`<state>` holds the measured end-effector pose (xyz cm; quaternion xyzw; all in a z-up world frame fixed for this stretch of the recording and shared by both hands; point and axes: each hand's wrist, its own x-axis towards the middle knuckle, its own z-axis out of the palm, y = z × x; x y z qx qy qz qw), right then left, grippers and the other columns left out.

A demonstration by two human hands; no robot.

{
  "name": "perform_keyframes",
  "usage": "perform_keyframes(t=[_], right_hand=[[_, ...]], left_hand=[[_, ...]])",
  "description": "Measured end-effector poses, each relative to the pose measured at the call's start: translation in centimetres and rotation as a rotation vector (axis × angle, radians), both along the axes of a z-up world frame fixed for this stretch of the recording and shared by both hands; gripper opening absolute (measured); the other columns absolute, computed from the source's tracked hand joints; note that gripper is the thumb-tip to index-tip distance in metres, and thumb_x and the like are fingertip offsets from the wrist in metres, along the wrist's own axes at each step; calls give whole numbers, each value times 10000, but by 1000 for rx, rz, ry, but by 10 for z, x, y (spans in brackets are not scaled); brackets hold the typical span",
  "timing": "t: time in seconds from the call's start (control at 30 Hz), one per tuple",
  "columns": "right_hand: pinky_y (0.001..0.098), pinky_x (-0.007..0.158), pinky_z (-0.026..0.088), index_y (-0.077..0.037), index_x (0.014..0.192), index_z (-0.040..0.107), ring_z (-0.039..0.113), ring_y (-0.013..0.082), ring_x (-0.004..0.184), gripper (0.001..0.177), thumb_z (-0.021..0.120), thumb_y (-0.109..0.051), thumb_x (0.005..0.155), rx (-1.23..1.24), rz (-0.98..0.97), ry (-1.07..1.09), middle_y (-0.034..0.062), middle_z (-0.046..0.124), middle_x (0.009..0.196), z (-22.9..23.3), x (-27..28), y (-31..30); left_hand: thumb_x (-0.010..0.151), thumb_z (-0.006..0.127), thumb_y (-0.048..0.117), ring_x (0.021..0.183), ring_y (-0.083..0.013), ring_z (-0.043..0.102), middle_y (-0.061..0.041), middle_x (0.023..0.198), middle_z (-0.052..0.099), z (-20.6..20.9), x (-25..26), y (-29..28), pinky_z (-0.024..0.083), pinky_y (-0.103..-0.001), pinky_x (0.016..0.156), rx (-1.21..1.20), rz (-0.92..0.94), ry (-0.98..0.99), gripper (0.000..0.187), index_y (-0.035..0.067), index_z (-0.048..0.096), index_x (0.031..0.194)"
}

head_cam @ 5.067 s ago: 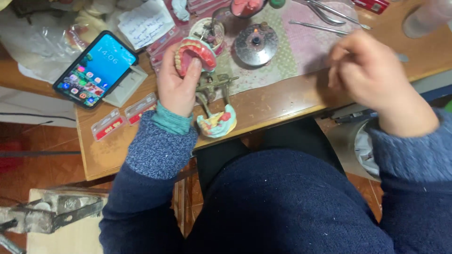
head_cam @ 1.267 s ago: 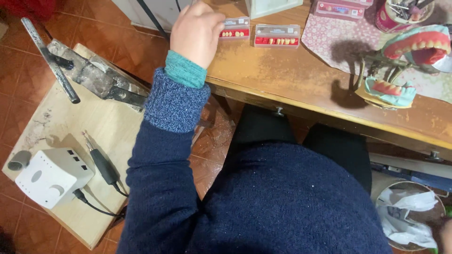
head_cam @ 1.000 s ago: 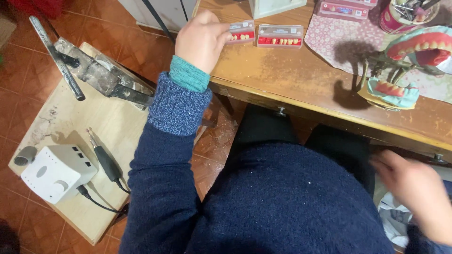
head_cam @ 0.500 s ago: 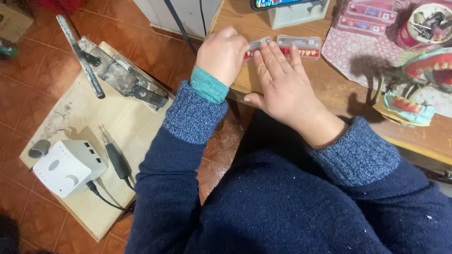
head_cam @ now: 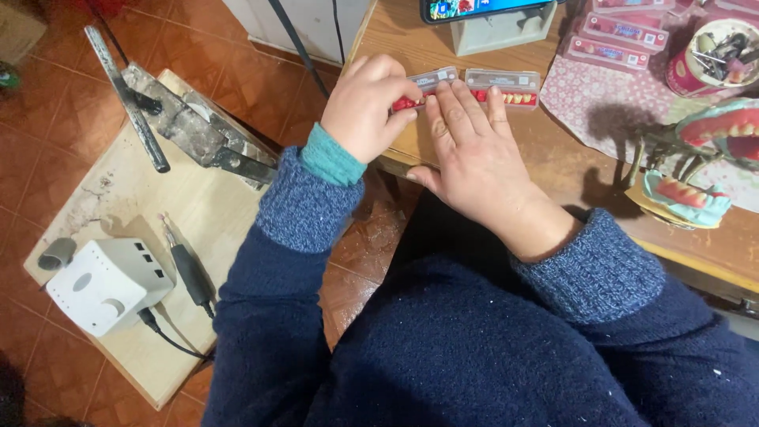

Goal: Using specialized tools and wax to repair and shape a dental prosthetic model.

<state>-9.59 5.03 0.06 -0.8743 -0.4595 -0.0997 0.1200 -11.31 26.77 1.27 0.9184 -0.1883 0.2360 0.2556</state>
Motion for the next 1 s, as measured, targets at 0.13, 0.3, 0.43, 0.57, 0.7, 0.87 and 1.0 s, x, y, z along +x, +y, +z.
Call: perform_keyframes(t=[0.13,0.3,0.43,0.57,0.7,0.87,1.0], right_hand=[[652,1215,195,93,1513,449,349,421,1486,938,720,-531,867,35,-2,1,276,424,1562,-3,0,-2],[652,1214,204,100,1510,450,369,427,1463,950,734,-533,861,64,2,-28,269,444,1549,-4,1,-4],[663,1208,194,99,1513,448,363,429,1461,961,732,-543,858,65,11,-30,268,445,1543,-1,-1,-2],[683,1192,167,116,1513,416,300,458,1478,1000,727,-564,849,69,-6,-7,296,408,1549,1,0,0],[683,1181,160,143,1533,360,219,491,1515,1042,722,-578,873,111,12,-37,346,349,1573,0,-2,-5],[617,1234,209,106,1547,355,259,468,1530,1010,727,-547,873,81,-16,-52,314,354,1600,-8,-27,-20],[594,1187,256,118,1511,349,311,491,1473,1029,735,-563,844,22,-87,-52,350,364,1566,-16,-38,-14]], left_hand=[[786,866,142,972,-313,620,-82,982,630,-8,21,8,508,-438,861,-44,-22,136,182,87,718,877],[771,877,203,909,-316,645,-105,940,634,-9,43,12,514,-438,801,6,-105,313,228,80,701,846],[775,861,214,921,-316,647,-101,902,636,-14,57,15,515,-437,791,65,-123,344,204,90,706,818],[785,834,208,947,-316,636,-98,958,638,-9,54,11,514,-442,839,80,-53,282,183,96,693,819],[855,809,198,1047,-344,605,-109,1061,622,9,16,1,508,-445,888,-33,38,18,191,87,659,897],[878,759,192,1018,-349,596,-119,1018,597,12,-94,-8,504,-458,886,20,167,-38,185,90,605,882],[851,738,203,933,-347,615,-87,930,646,-19,-191,-8,508,-469,797,60,326,197,156,106,615,839]])
